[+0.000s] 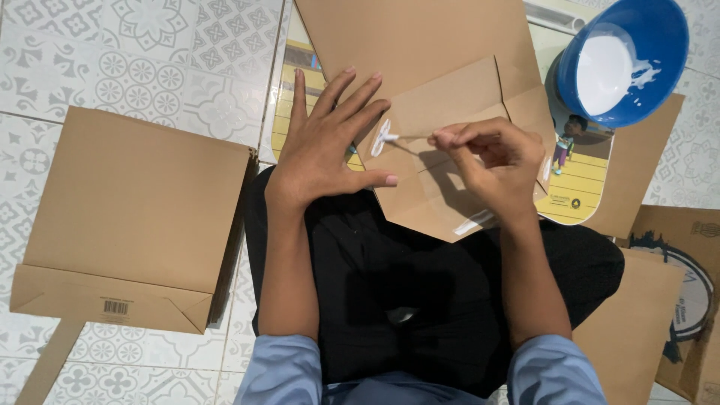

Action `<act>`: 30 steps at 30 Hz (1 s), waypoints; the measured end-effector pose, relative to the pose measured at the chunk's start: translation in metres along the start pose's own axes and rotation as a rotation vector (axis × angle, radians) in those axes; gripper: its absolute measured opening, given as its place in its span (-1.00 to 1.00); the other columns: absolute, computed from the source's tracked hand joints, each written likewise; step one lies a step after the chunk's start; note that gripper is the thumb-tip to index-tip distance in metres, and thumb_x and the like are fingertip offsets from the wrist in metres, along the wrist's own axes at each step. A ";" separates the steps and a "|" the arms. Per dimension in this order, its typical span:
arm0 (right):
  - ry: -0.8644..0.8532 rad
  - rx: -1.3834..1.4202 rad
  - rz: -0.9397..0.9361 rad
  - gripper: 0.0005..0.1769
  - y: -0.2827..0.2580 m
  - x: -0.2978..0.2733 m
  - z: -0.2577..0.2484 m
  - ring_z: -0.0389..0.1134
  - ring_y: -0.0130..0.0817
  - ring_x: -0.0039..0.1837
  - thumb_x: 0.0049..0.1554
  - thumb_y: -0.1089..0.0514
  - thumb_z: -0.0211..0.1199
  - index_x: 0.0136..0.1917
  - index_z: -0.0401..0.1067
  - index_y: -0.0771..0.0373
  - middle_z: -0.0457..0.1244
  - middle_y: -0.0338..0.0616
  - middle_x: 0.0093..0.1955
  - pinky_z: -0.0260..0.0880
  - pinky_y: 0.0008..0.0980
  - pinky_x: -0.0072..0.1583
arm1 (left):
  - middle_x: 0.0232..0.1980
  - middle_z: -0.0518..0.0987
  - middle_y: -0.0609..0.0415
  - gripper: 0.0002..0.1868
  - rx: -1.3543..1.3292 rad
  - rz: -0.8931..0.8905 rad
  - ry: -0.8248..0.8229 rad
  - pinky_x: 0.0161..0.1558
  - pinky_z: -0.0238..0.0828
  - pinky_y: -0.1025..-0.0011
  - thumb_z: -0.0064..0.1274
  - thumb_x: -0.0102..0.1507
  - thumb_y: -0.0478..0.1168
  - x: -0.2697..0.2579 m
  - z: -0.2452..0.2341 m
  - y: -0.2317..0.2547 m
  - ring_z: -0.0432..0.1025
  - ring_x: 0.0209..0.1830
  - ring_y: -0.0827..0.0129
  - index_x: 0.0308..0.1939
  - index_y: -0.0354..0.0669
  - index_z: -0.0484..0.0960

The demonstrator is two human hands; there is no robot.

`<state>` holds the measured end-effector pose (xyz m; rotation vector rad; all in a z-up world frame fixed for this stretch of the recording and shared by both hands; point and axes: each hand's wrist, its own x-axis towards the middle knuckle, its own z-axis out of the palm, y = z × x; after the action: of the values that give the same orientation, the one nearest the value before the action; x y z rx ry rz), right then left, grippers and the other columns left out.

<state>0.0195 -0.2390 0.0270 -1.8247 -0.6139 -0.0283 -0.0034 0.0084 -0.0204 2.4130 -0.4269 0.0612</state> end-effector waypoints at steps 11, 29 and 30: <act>0.218 -0.160 -0.185 -0.67 -0.008 -0.042 -0.124 0.45 0.01 0.11 0.46 0.55 0.24 0.29 0.19 0.31 0.32 0.25 0.07 0.61 -0.13 0.22 | 0.60 0.26 0.08 -0.04 0.081 -0.041 0.074 0.46 -0.73 -0.35 0.16 0.15 0.35 -0.009 -0.010 -0.001 -0.09 0.65 0.01 0.50 -0.03 0.34; 0.640 -0.373 -0.138 -0.77 0.067 -0.053 -0.178 0.50 -0.07 0.03 0.36 0.49 0.35 0.14 0.30 0.45 0.36 0.18 -0.02 0.62 -0.26 0.11 | 0.13 0.56 0.04 -0.77 0.115 0.269 0.176 0.05 0.40 0.25 0.16 0.19 -0.42 0.021 0.003 0.091 0.47 0.03 0.17 -0.07 -0.24 0.66; 0.629 -0.350 -0.120 -0.78 0.068 -0.053 -0.177 0.49 -0.10 0.04 0.36 0.49 0.34 0.14 0.29 0.45 0.36 0.18 -0.01 0.60 -0.28 0.12 | 0.18 0.53 0.03 -0.75 0.109 0.261 0.128 0.12 0.38 0.23 0.14 0.16 -0.42 0.022 0.005 0.092 0.44 0.13 0.15 -0.07 -0.27 0.64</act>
<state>0.0522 -0.4328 0.0117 -1.9644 -0.2741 -0.8024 -0.0121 -0.0669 0.0361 2.4282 -0.6916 0.3599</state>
